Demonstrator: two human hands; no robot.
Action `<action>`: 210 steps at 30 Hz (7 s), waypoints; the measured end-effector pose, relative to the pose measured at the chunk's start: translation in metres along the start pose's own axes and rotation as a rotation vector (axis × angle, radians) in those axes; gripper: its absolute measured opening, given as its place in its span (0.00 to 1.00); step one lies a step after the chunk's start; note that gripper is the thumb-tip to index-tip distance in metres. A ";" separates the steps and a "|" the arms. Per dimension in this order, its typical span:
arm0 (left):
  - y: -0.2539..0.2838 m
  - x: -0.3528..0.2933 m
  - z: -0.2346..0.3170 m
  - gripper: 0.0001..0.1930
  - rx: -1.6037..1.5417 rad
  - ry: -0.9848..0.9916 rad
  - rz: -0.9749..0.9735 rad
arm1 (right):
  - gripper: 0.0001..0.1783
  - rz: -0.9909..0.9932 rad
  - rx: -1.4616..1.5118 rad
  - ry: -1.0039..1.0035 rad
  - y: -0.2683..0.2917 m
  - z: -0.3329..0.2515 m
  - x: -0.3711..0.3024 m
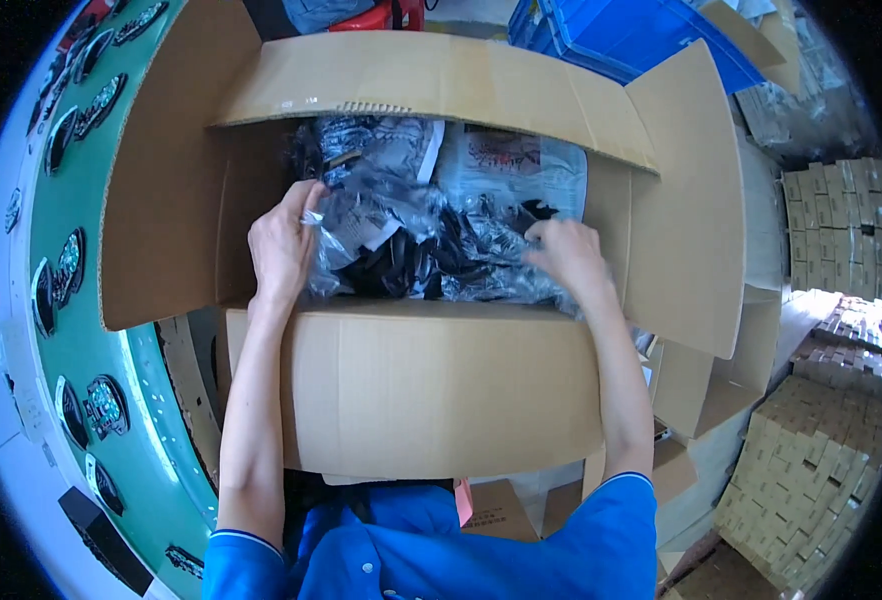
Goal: The person unwraps plastic mouse parts from plastic bags in a cardboard box. They then assemble computer mouse shells by fitting plastic casing components and side pieces together by hand along a conveyor belt.
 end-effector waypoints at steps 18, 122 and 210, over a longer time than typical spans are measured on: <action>-0.084 0.024 -0.045 0.30 0.248 0.117 -0.540 | 0.09 0.321 1.668 -0.189 0.009 -0.017 0.026; -0.022 -0.063 0.062 0.15 -0.579 0.210 -0.688 | 0.06 0.223 1.319 0.242 0.010 -0.087 -0.003; 0.029 -0.100 0.080 0.13 -0.329 0.278 -0.308 | 0.20 0.920 0.322 0.481 0.092 -0.159 -0.080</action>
Point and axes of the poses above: each hand's wrist, its own x-axis towards the middle knuckle, its own y-axis out of the back of the hand, z = x × y, the point moved 5 cm from there along x, towards the middle knuckle, and after that the axes turned 10 degrees about y, right-handed, at the moved point
